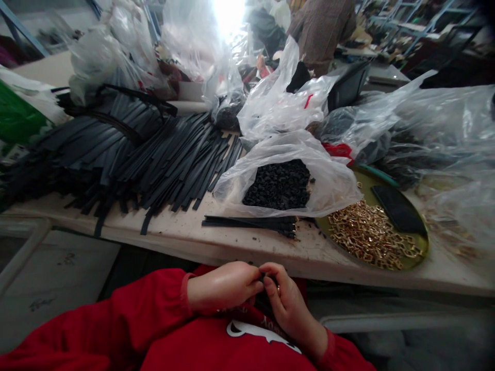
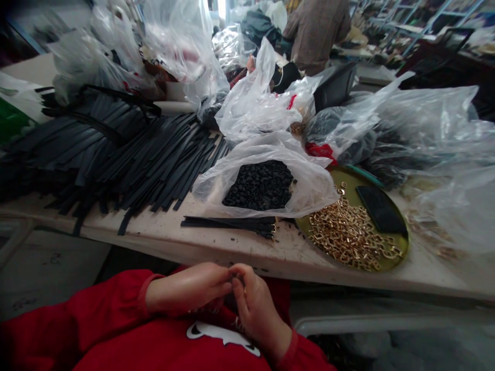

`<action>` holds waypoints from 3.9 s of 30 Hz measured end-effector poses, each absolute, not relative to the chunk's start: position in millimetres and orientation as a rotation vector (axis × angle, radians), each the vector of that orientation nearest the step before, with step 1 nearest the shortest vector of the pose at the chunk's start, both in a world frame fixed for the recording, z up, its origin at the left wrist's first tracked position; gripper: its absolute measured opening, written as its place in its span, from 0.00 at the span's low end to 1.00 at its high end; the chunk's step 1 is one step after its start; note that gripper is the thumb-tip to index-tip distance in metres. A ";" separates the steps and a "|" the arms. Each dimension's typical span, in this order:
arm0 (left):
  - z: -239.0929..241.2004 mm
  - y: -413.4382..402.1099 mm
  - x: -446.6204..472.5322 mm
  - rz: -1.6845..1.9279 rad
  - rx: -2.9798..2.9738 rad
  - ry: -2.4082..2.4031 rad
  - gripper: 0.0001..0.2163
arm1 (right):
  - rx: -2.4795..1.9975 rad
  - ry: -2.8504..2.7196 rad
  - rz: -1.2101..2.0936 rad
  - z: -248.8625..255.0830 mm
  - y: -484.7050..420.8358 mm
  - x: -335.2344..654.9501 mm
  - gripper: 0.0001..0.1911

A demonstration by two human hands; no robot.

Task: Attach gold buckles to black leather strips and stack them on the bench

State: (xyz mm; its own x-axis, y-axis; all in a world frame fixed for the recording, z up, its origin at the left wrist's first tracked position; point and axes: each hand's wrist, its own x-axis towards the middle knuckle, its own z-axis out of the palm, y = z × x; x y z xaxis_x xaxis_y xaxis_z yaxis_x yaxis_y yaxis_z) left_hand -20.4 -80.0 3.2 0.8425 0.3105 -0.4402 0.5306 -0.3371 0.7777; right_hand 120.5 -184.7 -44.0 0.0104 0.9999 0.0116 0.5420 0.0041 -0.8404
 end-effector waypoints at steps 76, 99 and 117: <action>3.8 -34.3 -8.9 0.269 0.751 0.828 0.16 | -2.358 -2.247 0.077 -27.3 -2.6 213.6 0.06; 9.3 -55.1 -1.1 0.238 1.011 0.897 0.10 | -1.215 -0.266 1.312 -22.1 -101.5 165.2 0.13; 8.4 -54.1 -2.8 0.386 1.996 1.038 0.09 | -1.119 -0.284 1.341 -30.8 -112.8 136.1 0.10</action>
